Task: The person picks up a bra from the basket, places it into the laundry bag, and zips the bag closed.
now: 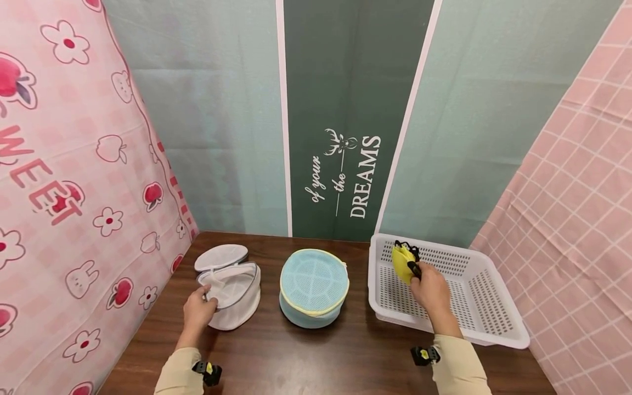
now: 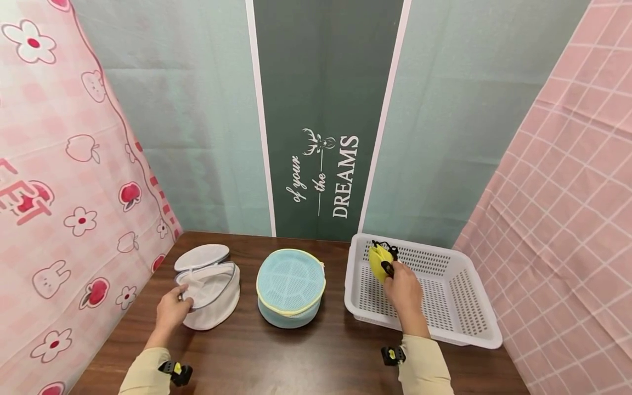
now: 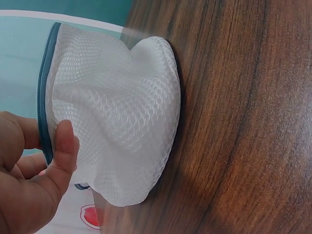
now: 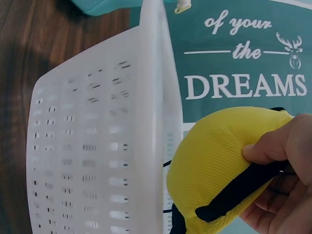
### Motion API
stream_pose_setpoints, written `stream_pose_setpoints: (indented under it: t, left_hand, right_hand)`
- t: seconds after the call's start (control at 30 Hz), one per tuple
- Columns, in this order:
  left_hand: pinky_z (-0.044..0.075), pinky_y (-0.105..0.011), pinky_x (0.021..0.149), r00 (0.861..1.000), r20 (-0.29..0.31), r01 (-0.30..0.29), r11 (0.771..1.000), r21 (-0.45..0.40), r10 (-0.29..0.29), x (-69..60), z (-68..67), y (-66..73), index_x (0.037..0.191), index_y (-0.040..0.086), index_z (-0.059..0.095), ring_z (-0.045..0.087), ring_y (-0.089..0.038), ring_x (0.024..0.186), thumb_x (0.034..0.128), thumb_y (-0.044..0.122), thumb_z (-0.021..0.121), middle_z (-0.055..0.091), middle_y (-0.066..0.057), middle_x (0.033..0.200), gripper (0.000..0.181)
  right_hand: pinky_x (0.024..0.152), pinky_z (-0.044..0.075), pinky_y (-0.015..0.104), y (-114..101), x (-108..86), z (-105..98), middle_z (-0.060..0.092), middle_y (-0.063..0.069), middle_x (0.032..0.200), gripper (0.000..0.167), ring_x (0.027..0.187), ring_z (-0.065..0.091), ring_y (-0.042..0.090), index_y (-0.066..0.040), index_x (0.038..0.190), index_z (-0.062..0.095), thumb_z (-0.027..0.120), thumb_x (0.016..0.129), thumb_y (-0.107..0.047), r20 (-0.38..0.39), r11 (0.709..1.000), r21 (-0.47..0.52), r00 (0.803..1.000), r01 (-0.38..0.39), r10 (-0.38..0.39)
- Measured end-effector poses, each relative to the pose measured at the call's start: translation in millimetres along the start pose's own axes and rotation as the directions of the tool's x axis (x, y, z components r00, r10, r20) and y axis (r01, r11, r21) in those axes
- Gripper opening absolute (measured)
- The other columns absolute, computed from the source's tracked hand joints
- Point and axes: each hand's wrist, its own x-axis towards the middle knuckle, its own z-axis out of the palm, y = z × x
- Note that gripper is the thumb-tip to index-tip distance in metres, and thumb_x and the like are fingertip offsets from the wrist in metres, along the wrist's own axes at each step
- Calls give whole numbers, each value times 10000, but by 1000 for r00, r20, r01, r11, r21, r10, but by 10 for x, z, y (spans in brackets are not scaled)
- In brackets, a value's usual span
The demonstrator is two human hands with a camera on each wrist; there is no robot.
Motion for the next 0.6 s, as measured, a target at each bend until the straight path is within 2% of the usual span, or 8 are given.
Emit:
stream_pose_setpoints:
  t: [0.23,0.37,0.6]
  left_hand:
    - [361,-558,850,1000,31,6,1000,3,-6,11,-1,20,1207,-159,502,474,-504,1012,745,21,551,484,-385,1152,498]
    - [347,-557,876,999,39,10,1000,-6,-10,12,2,19,1226,-155,489,447,-513,1061,750,13,548,463,-384,1186,509]
    - [343,-551,882,1000,17,8,1000,-15,-7,14,51,-14,1227,-143,496,441,-510,1077,746,9,551,470,-365,1205,508]
  right_hand:
    - [748,426,557,-75,2,-12,595,286,1005,266,892,560,466,88,1034,605,582,776,28,-84,997,81,996,17,-10]
    - [740,431,553,-124,3,-7,605,284,976,239,868,569,464,92,996,616,605,764,36,-141,991,123,989,52,-35]
    - [722,433,545,-237,15,-6,617,267,919,220,833,577,454,96,950,624,628,732,68,-212,976,181,974,124,-84]
